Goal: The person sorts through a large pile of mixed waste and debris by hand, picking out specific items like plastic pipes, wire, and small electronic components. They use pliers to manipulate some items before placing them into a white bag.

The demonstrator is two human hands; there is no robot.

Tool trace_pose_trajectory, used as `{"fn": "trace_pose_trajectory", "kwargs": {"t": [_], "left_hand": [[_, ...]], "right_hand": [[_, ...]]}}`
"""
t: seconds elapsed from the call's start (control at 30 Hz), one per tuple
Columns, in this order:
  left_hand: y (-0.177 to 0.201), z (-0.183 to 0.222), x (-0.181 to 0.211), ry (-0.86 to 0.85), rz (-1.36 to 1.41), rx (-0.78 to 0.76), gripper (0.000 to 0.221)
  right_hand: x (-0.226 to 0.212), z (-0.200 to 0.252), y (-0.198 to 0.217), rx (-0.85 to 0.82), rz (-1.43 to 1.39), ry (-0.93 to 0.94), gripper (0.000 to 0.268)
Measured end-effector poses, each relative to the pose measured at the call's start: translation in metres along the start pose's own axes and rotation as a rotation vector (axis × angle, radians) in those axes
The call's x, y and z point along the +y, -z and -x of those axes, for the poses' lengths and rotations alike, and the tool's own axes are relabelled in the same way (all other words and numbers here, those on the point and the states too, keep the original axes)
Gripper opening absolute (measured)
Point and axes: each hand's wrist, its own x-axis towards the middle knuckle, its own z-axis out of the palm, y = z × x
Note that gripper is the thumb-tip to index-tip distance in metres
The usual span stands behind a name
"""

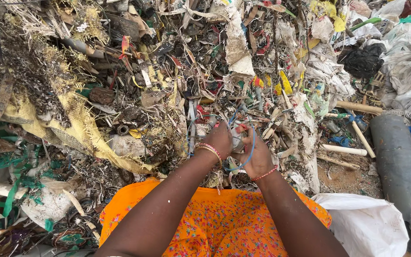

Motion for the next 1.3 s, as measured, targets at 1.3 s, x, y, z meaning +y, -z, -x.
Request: {"fn": "trace_pose_trajectory", "kwargs": {"t": [1.3], "left_hand": [[0.079, 0.035, 0.022, -0.291, -0.282, 0.154, 0.022]], "right_hand": [[-0.064, 0.029, -0.014, -0.235, 1.497, 0.428, 0.085]]}}
